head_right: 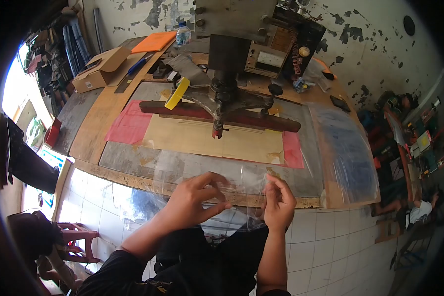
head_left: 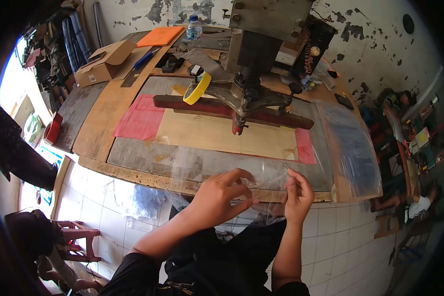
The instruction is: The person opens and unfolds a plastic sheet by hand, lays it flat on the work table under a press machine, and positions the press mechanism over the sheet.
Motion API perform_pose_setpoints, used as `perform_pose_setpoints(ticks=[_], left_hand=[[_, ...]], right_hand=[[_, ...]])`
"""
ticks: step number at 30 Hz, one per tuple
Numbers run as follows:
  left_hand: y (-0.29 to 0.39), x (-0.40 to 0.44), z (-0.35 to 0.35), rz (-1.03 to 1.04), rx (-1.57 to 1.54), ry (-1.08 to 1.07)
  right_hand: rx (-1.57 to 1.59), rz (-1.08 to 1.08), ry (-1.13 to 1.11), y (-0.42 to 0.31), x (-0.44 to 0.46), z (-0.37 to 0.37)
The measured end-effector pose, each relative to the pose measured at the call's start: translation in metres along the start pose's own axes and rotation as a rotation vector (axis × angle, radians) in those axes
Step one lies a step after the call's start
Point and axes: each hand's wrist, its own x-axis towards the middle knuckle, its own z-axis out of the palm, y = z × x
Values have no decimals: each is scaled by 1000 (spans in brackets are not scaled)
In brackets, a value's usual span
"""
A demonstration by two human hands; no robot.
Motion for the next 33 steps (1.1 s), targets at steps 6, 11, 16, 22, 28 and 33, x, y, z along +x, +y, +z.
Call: perform_pose_setpoints(ticks=[6, 11, 16, 22, 28, 33], left_hand=[[31, -8, -21, -48, 152, 15], [54, -34, -21, -145, 289, -103], [57, -64, -19, -426, -86, -292], [17, -109, 12, -926, -1141, -300], [8, -137, 56, -1155, -1758, 17], [28, -140, 40, -740, -1664, 119]], right_hand=[[-83, -224, -56, -20, -5, -1], [-346, -434, -78, -48, -15, 5], [-400, -652, -189, -46, -32, 7], [-365, -788, -248, -42, -57, 7], [-335, -669, -307, -30, -67, 3], [-366, -501, -268, -32, -73, -6]])
